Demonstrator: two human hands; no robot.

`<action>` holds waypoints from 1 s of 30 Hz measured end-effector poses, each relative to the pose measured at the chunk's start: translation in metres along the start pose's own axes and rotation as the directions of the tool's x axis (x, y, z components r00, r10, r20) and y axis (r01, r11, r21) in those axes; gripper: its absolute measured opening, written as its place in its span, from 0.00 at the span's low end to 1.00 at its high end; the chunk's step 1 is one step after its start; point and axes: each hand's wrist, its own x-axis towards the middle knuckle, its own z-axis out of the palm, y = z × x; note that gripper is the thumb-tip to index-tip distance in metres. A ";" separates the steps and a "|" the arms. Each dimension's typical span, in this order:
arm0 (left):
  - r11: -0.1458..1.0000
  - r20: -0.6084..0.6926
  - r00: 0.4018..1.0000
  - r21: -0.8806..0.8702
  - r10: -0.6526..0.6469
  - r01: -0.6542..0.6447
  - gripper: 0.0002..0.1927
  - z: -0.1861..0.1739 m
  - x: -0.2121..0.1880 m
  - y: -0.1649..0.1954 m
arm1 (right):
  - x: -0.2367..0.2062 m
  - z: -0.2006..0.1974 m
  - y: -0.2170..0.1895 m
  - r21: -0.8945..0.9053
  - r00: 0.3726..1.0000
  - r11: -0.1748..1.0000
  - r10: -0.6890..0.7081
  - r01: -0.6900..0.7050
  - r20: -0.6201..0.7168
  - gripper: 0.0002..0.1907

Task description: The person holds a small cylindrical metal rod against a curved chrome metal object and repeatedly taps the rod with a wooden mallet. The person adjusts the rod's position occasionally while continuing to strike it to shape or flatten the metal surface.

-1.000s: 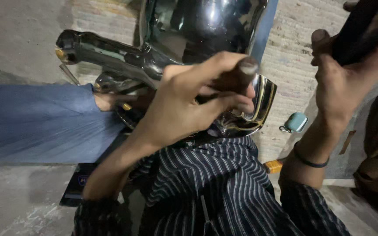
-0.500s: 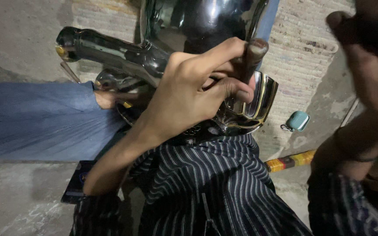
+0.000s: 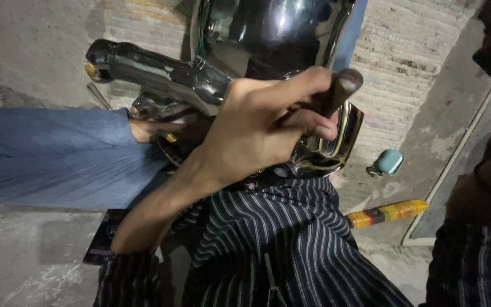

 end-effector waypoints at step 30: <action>0.935 0.538 0.843 0.288 0.020 -0.206 0.30 -0.008 0.050 0.020 | -0.097 0.042 0.046 0.047 0.923 0.992 -0.094 0.120 -0.372 0.25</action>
